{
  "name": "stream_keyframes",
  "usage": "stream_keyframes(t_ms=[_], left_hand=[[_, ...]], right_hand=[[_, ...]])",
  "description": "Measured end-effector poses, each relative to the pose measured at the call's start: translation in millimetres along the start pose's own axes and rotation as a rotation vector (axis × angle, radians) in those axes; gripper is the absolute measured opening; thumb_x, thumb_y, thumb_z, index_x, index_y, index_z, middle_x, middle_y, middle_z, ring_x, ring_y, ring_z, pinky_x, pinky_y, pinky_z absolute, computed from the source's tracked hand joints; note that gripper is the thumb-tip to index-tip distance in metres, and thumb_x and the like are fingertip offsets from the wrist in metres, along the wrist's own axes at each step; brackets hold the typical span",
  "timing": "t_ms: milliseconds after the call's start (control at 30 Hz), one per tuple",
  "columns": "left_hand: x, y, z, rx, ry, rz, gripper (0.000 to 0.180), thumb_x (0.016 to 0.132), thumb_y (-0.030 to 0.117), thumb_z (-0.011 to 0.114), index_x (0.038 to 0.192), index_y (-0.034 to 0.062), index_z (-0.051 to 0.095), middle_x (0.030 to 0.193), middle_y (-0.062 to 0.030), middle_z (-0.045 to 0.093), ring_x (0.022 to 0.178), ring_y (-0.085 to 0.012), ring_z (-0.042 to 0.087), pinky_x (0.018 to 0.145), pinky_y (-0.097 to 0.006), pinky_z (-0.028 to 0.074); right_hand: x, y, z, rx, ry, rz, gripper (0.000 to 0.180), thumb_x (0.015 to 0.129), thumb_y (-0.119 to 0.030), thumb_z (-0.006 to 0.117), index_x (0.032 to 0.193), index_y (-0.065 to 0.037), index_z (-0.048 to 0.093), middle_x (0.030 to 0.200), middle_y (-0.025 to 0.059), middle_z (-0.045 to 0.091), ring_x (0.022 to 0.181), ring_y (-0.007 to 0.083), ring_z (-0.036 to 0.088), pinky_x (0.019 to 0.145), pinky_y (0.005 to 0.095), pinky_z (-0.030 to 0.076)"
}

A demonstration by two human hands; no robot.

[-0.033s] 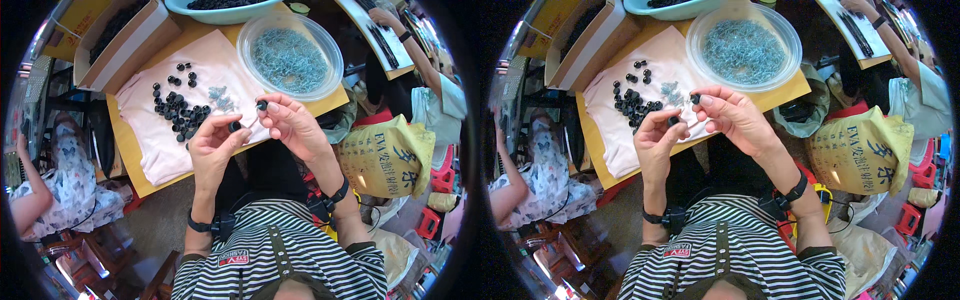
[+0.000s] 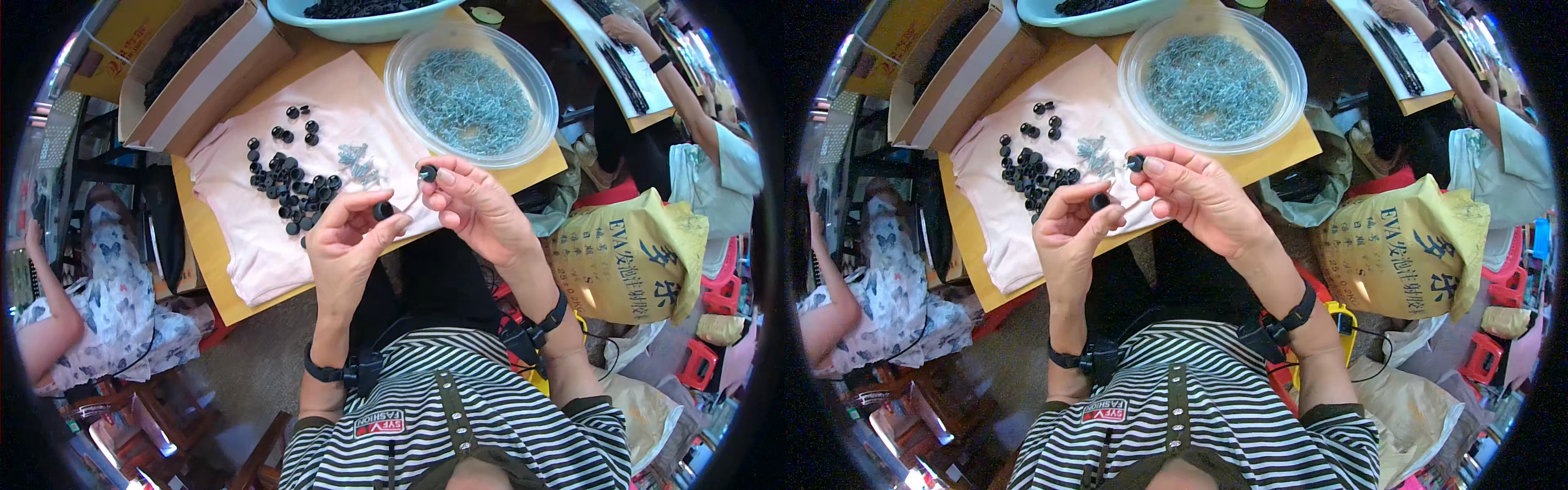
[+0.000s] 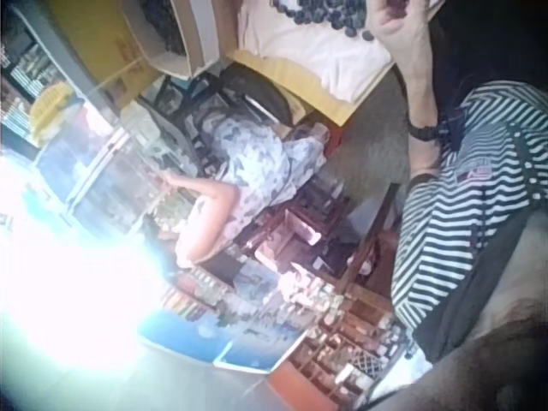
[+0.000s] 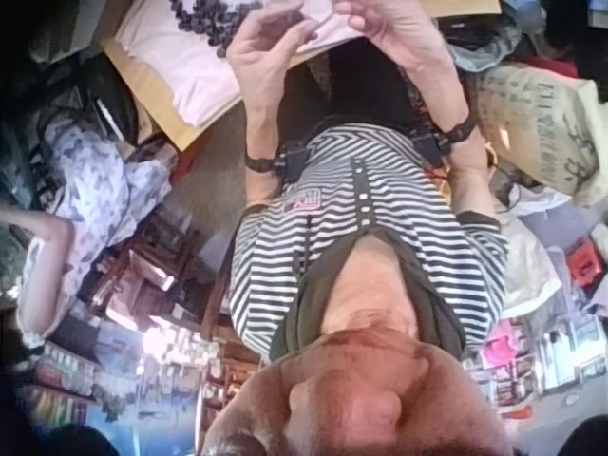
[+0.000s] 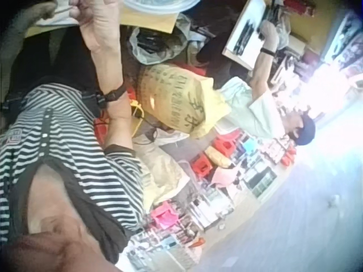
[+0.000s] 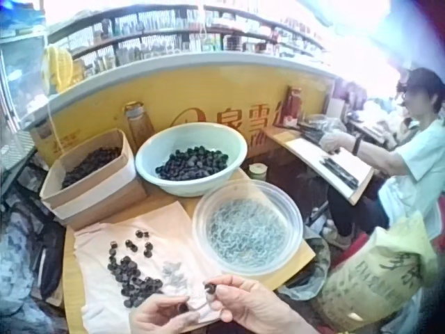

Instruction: Inserting silver metal pins into black circular plastic components.

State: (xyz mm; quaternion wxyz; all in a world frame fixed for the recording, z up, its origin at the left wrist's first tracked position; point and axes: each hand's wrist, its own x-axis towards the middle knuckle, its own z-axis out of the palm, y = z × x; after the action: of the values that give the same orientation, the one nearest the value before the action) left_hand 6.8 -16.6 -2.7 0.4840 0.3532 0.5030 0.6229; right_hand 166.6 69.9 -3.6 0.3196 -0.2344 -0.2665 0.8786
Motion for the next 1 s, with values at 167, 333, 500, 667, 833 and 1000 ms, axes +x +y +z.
stream_keyframes(t_ms=[167, 333, 500, 667, 833, 1000], left_hand=[[6, -4, 0, 0.105, -0.012, 0.084, 0.027, 0.075, -0.005, 0.069, 0.101, -0.0038, 0.061, 0.085, -0.0026, 0.06, 0.07, -0.0042, 0.052, 0.062, -0.016, 0.043], [5, -2, -2, 0.179, -0.052, 0.17, 0.031, 0.075, -0.008, 0.067, 0.104, -0.0035, 0.058, 0.087, -0.0049, 0.061, 0.076, -0.0079, 0.059, 0.067, -0.017, 0.048], [5, -4, -1, 0.148, -0.006, 0.137, 0.032, 0.074, -0.007, 0.068, 0.104, -0.003, 0.057, 0.086, -0.0059, 0.061, 0.074, -0.0087, 0.06, 0.067, -0.018, 0.05], [2, 0, 1, 0.031, 0.074, 0.108, 0.029, 0.072, -0.007, 0.072, 0.096, -0.0007, 0.058, 0.089, -0.0026, 0.058, 0.071, -0.0047, 0.053, 0.063, -0.017, 0.045], [1, 2, 0, 0.12, 0.057, 0.158, 0.029, 0.072, -0.004, 0.073, 0.095, 0.0005, 0.056, 0.086, -0.0025, 0.059, 0.071, -0.0055, 0.055, 0.06, -0.016, 0.046], [1, 1, 0, 0.159, -0.01, 0.229, 0.03, 0.075, -0.007, 0.068, 0.1, -0.0013, 0.053, 0.089, -0.0062, 0.061, 0.079, -0.0091, 0.059, 0.068, -0.019, 0.05]], right_hand=[[6, 1, -9, 0.275, -0.082, 0.087, 0.03, 0.09, -0.014, 0.057, 0.115, 0.001, 0.052, 0.092, 0.0063, 0.061, 0.074, 0.0052, 0.059, 0.058, 0.0157, 0.05], [4, 0, -5, 0.253, -0.093, 0.078, 0.029, 0.09, -0.014, 0.057, 0.115, 0.0, 0.053, 0.093, 0.0071, 0.061, 0.073, 0.0052, 0.058, 0.057, 0.0149, 0.049], [0, -3, 1, 0.116, -0.068, 0.011, 0.029, 0.089, -0.013, 0.057, 0.115, -0.001, 0.053, 0.095, 0.0083, 0.061, 0.073, 0.0051, 0.058, 0.055, 0.0161, 0.048], [-4, 0, 14, -0.144, -0.047, -0.116, 0.022, 0.089, -0.011, 0.057, 0.109, -0.001, 0.053, 0.098, 0.009, 0.062, 0.068, 0.0054, 0.055, 0.051, 0.0165, 0.046], [-10, 3, 26, -0.413, -0.038, -0.213, 0.019, 0.09, -0.011, 0.056, 0.106, -0.001, 0.051, 0.097, 0.0069, 0.061, 0.069, 0.0052, 0.053, 0.05, 0.0164, 0.045], [-11, 4, 28, -0.389, -0.038, -0.169, 0.022, 0.091, -0.013, 0.055, 0.109, -0.001, 0.05, 0.095, 0.0057, 0.061, 0.071, 0.0056, 0.054, 0.051, 0.0164, 0.046]])
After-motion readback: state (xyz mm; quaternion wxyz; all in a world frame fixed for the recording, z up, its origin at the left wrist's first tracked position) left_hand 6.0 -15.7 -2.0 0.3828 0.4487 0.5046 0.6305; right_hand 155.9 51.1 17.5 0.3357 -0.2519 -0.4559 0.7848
